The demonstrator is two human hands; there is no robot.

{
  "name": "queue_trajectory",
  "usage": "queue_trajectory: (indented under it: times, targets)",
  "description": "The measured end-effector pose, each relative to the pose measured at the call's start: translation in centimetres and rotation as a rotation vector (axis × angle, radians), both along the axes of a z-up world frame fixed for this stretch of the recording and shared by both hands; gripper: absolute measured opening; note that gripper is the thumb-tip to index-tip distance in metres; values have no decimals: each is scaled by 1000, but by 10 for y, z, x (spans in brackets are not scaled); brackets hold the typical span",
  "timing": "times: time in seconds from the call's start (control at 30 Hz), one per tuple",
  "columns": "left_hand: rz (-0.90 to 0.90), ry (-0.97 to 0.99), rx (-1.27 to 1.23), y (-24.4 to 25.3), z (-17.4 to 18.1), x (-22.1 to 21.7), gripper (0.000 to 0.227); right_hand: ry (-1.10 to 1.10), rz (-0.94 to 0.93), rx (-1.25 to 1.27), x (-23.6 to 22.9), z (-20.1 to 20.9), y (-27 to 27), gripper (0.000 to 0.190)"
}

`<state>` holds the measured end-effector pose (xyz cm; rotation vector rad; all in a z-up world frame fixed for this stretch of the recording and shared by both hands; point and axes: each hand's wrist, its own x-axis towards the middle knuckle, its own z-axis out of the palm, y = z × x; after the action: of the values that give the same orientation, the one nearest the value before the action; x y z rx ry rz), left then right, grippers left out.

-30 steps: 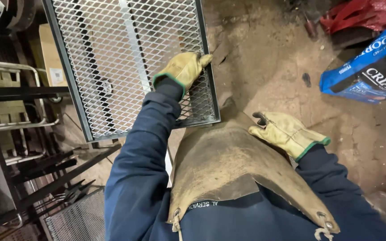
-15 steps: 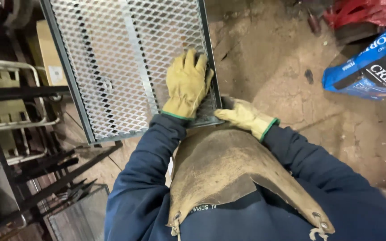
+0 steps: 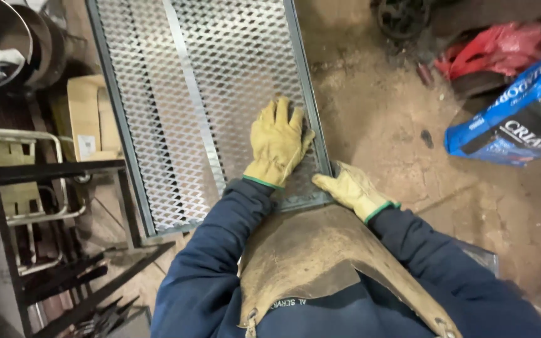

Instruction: Measuring and cutting a metal bar using a tape measure and an angle grinder.

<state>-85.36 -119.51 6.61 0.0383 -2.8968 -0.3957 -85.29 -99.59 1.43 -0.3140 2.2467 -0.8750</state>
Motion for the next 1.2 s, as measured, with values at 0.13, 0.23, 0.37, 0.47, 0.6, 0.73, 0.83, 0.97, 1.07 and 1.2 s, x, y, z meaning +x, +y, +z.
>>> queue_trajectory:
  times: [0.13,0.23,0.37,0.47,0.6,0.73,0.83,0.97,1.07,1.2]
  targets:
    - [-29,2,-62,-6,-20,-10,48,140,18,81,8,-23,2,59]
    - [-59,-21,-75,-13,-21,-11,49,151,7,78,10,-20,1,58]
    - [-55,-69,9,-26,16,-6,61,145,-13,113,12,-5,-5,57]
    - [60,-70,3,-65,27,4,67,167,-24,135,15,-2,-4,56]
    - [250,62,-168,-158,6,66,75,168,-12,148,19,-14,7,55]
    - [810,-203,-24,-224,10,134,74,160,-57,90,31,-12,5,48]
    - [992,-417,215,-255,-21,177,69,178,-144,-19,42,-52,13,40]
    - [1116,-229,567,-251,-45,194,54,180,-240,-102,41,-73,12,33]
    - [1009,-208,477,-282,-92,207,50,319,-166,78,39,-60,6,32]
    - [1018,-301,403,-295,-102,202,47,348,-119,160,37,-42,-3,34]
